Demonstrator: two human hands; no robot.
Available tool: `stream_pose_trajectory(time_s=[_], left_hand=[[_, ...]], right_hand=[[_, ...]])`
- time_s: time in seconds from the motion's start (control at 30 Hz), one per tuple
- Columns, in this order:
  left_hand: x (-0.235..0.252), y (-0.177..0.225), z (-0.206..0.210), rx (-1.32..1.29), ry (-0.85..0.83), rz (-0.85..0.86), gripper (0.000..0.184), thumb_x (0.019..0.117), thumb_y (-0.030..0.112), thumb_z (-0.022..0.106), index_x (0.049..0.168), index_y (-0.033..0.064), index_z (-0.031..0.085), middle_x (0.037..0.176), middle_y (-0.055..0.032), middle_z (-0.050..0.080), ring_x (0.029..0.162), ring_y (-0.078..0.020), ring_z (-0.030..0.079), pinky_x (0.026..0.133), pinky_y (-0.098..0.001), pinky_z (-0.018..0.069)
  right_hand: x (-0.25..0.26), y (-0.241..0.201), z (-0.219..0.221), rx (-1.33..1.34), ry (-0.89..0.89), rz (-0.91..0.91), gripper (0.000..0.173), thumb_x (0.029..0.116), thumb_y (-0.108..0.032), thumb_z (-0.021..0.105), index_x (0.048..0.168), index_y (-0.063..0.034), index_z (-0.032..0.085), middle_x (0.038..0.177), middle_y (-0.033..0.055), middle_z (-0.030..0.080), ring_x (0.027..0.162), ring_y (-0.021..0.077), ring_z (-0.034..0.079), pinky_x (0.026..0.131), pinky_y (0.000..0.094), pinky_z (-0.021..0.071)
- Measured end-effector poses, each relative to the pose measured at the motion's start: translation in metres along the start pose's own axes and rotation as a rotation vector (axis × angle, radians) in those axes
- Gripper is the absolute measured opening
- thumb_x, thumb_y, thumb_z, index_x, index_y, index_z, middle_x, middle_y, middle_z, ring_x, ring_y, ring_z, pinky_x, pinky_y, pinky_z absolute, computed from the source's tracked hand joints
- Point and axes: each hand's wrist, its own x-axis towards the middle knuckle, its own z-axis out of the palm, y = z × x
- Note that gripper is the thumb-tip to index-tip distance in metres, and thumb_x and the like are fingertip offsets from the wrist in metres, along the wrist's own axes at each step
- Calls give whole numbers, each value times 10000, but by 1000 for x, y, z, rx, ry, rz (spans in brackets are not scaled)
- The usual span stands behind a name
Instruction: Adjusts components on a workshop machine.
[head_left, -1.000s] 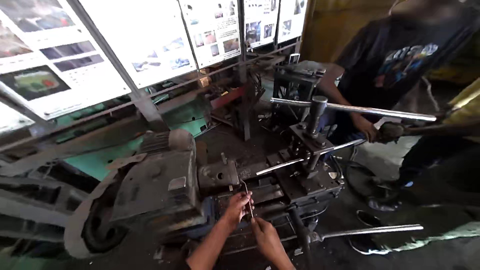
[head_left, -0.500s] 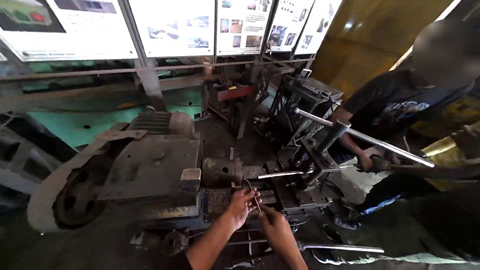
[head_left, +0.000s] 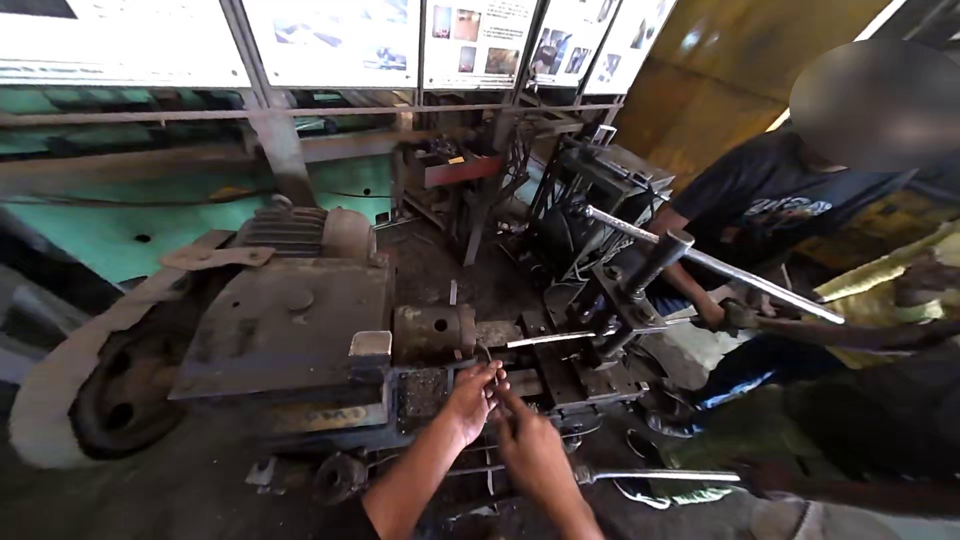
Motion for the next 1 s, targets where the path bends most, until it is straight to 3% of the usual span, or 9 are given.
stream_pose_trajectory(time_s=[0.2, 0.3, 0.4, 0.5, 0.57, 0.67, 0.77, 0.9, 1.0], left_hand=[[8, -3, -12, 127, -82, -10, 280, 1028, 179, 622, 1234, -10, 618, 961, -132, 698, 814, -211, 701, 775, -371, 610], [10, -4, -13, 125, -92, 3, 273, 1031, 182, 618, 1220, -15, 621, 995, -140, 700, 832, -216, 698, 786, -368, 603], [12, -5, -13, 94, -115, 16, 253, 1028, 182, 623, 1191, -12, 625, 995, -136, 690, 837, -224, 694, 793, -375, 607], [9, -4, -15, 87, -113, 8, 258, 1027, 180, 623, 1201, -11, 623, 982, -123, 685, 845, -218, 693, 808, -373, 607], [10, -1, -14, 83, -112, 10, 260, 1024, 172, 629, 1200, -19, 618, 980, -126, 686, 845, -219, 695, 808, -374, 609], [12, -2, -17, 114, -103, -19, 256, 1025, 173, 626, 1184, -27, 620, 974, -140, 688, 839, -224, 693, 815, -380, 602], [18, -2, -21, 144, -142, -43, 261, 1036, 183, 609, 1198, -21, 619, 973, -136, 700, 842, -219, 704, 820, -374, 605], [20, 2, -22, 187, -159, -24, 279, 1031, 182, 616, 1217, -26, 618, 958, -129, 710, 821, -215, 714, 790, -370, 618], [15, 0, -19, 126, -129, -61, 279, 1032, 168, 612, 1222, -35, 590, 977, -149, 694, 841, -239, 707, 817, -390, 613]], right_hand=[[0, 12, 7, -157, -24, 29, 644, 1055, -438, 435, 1649, -333, 208, 969, 89, 743, 847, 322, 726, 757, 569, 586], [-8, -4, -10, -230, 144, -49, 727, 990, -551, 543, 1624, -268, 326, 1235, 83, 696, 1039, 296, 708, 852, 539, 595], [-43, -53, -71, -117, 583, -279, 676, 971, -556, 600, 1505, -148, 526, 1241, 36, 697, 1092, 190, 678, 918, 438, 590], [-84, -98, -124, 101, 866, -479, 668, 998, -443, 607, 1494, -13, 482, 1250, 100, 689, 1091, 173, 675, 925, 404, 595], [-75, -93, -110, -22, 836, -345, 768, 1001, -521, 541, 1554, -11, 387, 1350, 124, 640, 1163, 222, 643, 967, 451, 559], [-21, -30, 9, -275, 526, 24, 851, 970, -677, 429, 1575, -80, 383, 1484, 173, 546, 1219, 382, 630, 908, 615, 552], [-20, -37, 4, -249, 272, 29, 929, 949, -727, 460, 1599, -74, 342, 1465, 153, 563, 1182, 346, 652, 903, 544, 581], [-69, -99, -91, -211, 728, -274, 830, 936, -676, 564, 1507, -76, 500, 1385, 125, 633, 1232, 303, 618, 1019, 538, 514], [-52, -68, -53, -268, 726, -125, 791, 957, -600, 559, 1536, -73, 451, 1504, 158, 534, 1314, 351, 551, 1060, 579, 460]])
